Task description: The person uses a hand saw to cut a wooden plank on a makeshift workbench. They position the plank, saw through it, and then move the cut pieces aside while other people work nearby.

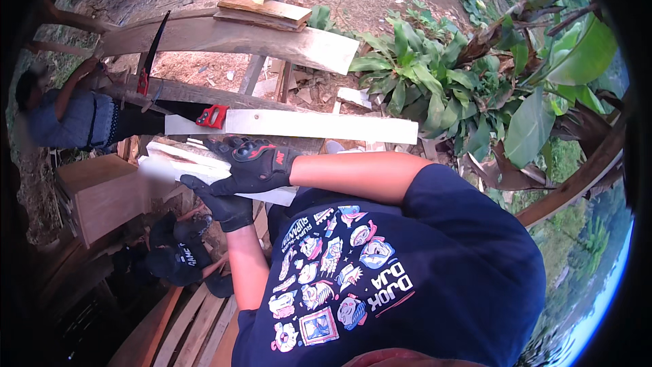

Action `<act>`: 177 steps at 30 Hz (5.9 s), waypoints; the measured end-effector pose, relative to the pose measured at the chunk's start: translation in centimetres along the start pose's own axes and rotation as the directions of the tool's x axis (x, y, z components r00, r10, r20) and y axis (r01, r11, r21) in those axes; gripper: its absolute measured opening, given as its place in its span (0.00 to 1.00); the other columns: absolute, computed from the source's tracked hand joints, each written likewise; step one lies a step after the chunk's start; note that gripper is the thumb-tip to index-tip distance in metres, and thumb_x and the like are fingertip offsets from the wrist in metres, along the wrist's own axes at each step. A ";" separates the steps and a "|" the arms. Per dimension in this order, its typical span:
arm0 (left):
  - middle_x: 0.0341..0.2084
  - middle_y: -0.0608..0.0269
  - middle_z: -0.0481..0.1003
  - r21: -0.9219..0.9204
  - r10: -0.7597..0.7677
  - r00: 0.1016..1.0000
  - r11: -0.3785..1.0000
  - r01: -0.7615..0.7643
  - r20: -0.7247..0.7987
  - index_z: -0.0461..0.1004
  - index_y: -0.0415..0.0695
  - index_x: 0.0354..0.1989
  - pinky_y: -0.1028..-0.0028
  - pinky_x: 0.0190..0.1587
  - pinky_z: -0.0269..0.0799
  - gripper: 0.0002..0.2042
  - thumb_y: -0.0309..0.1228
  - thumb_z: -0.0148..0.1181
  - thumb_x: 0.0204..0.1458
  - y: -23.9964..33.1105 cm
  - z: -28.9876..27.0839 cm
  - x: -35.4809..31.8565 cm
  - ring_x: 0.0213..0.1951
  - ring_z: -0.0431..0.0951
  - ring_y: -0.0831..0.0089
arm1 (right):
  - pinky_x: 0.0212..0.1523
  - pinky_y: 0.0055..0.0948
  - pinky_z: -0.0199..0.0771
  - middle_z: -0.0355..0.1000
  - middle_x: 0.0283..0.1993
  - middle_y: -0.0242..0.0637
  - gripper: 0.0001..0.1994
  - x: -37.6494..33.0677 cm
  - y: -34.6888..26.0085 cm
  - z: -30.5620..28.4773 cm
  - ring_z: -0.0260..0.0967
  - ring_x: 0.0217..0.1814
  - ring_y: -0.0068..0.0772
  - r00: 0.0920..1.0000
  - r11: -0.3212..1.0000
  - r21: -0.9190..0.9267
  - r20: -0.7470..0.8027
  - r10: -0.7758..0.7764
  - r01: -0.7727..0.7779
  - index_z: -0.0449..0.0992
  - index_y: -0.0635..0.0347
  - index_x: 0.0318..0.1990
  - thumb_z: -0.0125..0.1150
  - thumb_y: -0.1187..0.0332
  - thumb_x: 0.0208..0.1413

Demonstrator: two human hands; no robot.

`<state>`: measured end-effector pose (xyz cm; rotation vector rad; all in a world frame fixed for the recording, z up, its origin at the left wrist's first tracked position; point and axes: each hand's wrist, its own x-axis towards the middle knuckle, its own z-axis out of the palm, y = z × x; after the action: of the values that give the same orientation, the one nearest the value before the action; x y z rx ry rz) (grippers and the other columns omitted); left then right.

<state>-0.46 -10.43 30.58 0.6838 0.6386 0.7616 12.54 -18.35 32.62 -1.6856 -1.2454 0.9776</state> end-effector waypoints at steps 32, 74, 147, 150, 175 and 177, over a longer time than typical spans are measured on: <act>0.75 0.51 0.63 0.967 -0.878 0.435 0.247 0.057 0.198 0.58 0.40 0.78 0.56 0.75 0.54 0.41 0.62 0.47 0.69 -9.4 2.2 16.7 0.77 0.58 0.59 | 0.57 0.26 0.75 0.77 0.57 0.33 0.32 -31.8 11.6 11.6 0.74 0.56 0.26 -0.090 0.354 0.749 -0.370 0.925 0.560 0.70 0.59 0.71 0.70 0.55 0.64; 0.38 0.51 0.83 0.611 -0.545 0.693 -0.365 -0.703 0.472 0.83 0.42 0.38 0.49 0.58 0.73 0.10 0.35 0.60 0.58 -31.4 0.0 20.4 0.43 0.82 0.48 | 0.63 0.43 0.78 0.77 0.65 0.46 0.48 -10.8 72.2 -16.0 0.78 0.63 0.47 0.339 0.380 -0.096 0.290 0.895 -0.920 0.78 0.52 0.66 0.75 0.33 0.37; 0.44 0.44 0.81 0.560 -0.687 0.631 -0.383 -0.735 0.359 0.80 0.34 0.49 0.45 0.60 0.70 0.21 0.38 0.45 0.68 -32.0 -0.9 20.3 0.48 0.80 0.41 | 0.65 0.44 0.75 0.77 0.66 0.44 0.42 -21.5 81.4 -7.5 0.75 0.67 0.49 0.191 0.264 -0.240 0.286 0.939 -0.934 0.76 0.45 0.69 0.64 0.32 0.48; 0.45 0.43 0.81 0.587 -0.679 0.648 -0.383 -0.713 0.345 0.80 0.34 0.49 0.45 0.62 0.69 0.21 0.39 0.44 0.68 -32.4 -0.6 20.2 0.50 0.79 0.41 | 0.71 0.46 0.67 0.72 0.72 0.37 0.40 -13.0 85.7 -1.0 0.68 0.74 0.46 0.488 0.530 -0.276 0.210 0.847 -0.801 0.74 0.42 0.71 0.56 0.32 0.54; 0.46 0.47 0.82 0.533 -0.681 0.618 -0.379 -0.756 0.393 0.80 0.36 0.50 0.47 0.62 0.70 0.21 0.39 0.43 0.70 -32.4 -1.1 20.8 0.49 0.81 0.45 | 0.66 0.48 0.73 0.77 0.67 0.44 0.31 -5.6 91.2 10.5 0.74 0.68 0.48 0.197 0.366 -0.203 0.563 0.802 -0.908 0.82 0.43 0.64 0.72 0.48 0.50; 0.45 0.47 0.82 0.560 -0.669 0.600 -0.318 -0.765 0.439 0.81 0.37 0.49 0.48 0.61 0.71 0.19 0.38 0.46 0.68 -32.6 -0.9 21.5 0.48 0.81 0.47 | 0.68 0.45 0.72 0.76 0.68 0.33 0.34 -9.8 91.7 6.0 0.74 0.69 0.40 0.268 0.607 -0.507 0.589 0.762 -0.612 0.80 0.39 0.65 0.65 0.37 0.53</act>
<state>23.93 -10.77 0.01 2.7558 0.0550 -0.5622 36.66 -44.27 -52.77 -2.0892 -1.0351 2.4410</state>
